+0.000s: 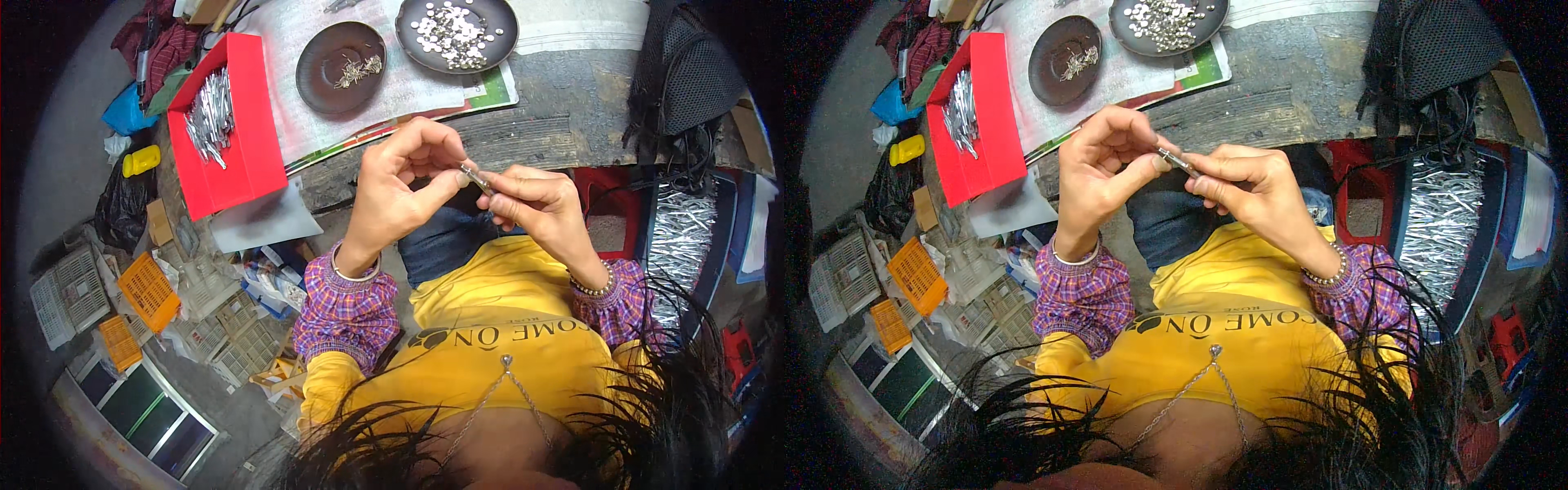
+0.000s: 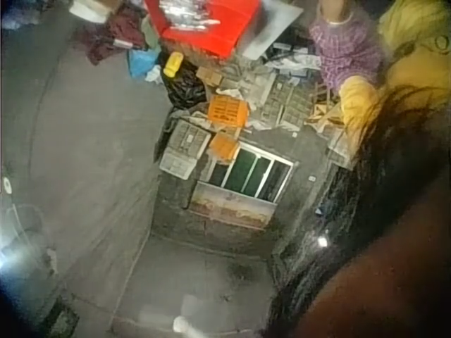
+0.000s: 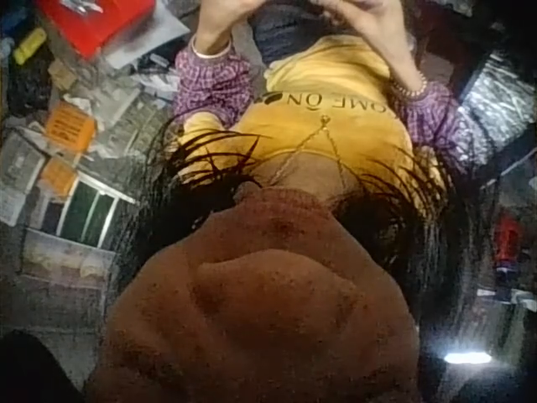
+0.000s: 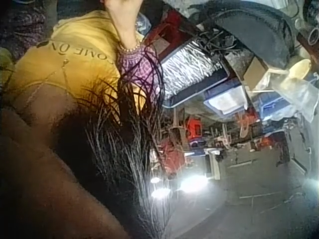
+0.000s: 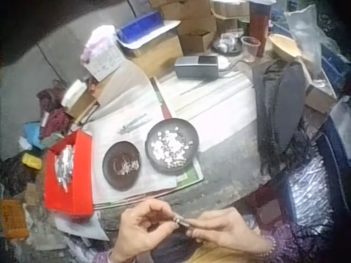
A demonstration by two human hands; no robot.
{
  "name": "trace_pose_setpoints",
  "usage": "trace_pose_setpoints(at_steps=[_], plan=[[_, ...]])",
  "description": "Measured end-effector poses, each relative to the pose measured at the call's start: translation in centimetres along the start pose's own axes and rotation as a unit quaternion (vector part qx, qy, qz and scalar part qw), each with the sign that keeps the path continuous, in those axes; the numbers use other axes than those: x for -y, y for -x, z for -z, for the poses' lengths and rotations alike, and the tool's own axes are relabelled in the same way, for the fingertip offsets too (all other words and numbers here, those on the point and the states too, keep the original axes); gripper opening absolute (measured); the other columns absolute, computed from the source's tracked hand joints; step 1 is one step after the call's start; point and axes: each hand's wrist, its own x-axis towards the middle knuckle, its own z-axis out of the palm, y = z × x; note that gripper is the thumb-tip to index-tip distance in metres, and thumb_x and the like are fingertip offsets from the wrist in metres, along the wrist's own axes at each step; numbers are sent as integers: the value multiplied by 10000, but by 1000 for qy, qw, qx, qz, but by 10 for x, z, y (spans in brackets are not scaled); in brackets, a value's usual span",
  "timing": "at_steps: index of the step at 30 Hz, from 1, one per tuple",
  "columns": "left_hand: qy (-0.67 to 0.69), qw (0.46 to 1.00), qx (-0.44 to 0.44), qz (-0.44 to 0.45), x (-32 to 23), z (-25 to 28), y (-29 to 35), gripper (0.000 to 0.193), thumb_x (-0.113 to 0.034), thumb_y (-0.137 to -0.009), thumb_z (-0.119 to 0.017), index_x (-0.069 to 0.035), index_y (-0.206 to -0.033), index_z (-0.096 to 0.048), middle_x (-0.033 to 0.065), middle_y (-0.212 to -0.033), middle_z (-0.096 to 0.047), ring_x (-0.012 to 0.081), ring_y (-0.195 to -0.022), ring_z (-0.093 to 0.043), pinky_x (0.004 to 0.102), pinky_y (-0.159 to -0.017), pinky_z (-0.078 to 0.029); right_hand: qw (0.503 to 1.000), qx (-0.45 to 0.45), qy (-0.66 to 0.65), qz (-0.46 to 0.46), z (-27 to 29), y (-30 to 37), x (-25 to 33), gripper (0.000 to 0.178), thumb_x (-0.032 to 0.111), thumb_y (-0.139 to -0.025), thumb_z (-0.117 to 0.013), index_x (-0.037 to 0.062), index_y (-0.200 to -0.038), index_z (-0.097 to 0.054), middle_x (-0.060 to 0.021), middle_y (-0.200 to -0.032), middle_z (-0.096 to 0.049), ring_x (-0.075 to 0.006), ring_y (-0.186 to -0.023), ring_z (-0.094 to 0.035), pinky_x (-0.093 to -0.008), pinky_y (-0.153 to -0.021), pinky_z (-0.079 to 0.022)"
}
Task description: Assembling small hardware components by attaching small white parts to metal pins.
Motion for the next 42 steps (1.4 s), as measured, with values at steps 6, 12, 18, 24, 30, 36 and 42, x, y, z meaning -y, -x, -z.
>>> trace_pose_setpoints(at_steps=[6,12,18,24,30,36,42], plan=[[-3,1000,3,-2,2,1,0,195,81,-768,-594,0,-934,-528,30,-856,-589,85,-808,-600,212,-722,-497,1000,-2,-8,5,0,0,-1,234,-44,-811,-600,-15,-1039,-643,-76,-818,-635,-84,-636,-579,-191,-546,-481],[9,1000,0,-10,3,0,-1,201,79,-770,-607,2,-938,-529,31,-851,-593,92,-811,-608,212,-721,-500,1000,2,-7,15,0,0,-2,239,-42,-810,-604,-14,-1044,-642,-73,-820,-634,-82,-639,-578,-187,-550,-478],[56,998,-40,-8,2,5,-4,207,2,-815,-628,16,-1008,-553,41,-857,-609,79,-772,-593,194,-653,-486,999,-18,-23,13,-1,0,7,257,-32,-815,-602,-5,-1069,-634,-72,-830,-636,-82,-643,-575,-188,-559,-478],[-8,1000,-14,9,-5,8,-4,149,-78,-869,-590,24,-973,-617,51,-869,-628,70,-767,-582,192,-624,-475,998,-12,-54,7,-3,0,8,255,-13,-825,-598,-20,-1078,-623,-82,-841,-636,-89,-660,-580,-191,-571,-479],[12,999,18,36,2,9,1,150,-101,-878,-581,15,-962,-627,37,-887,-621,68,-746,-573,190,-648,-473,996,-19,-78,-27,-4,0,10,261,-5,-830,-597,-36,-1089,-605,-85,-860,-634,-94,-687,-588,-197,-581,-487],[52,998,18,14,3,0,0,142,-3,-823,-607,33,-961,-610,54,-907,-616,83,-786,-589,212,-707,-485,995,-28,-91,-25,-5,-1,9,267,7,-836,-596,-36,-1100,-594,-86,-879,-630,-97,-713,-595,-199,-589,-493],[107,991,-22,-76,3,2,0,95,5,-817,-587,28,-909,-578,103,-892,-604,174,-864,-593,295,-812,-469,991,-27,76,108,13,-13,13,255,17,-795,-621,-25,-1047,-622,-104,-887,-635,-159,-767,-612,-253,-644,-491]])
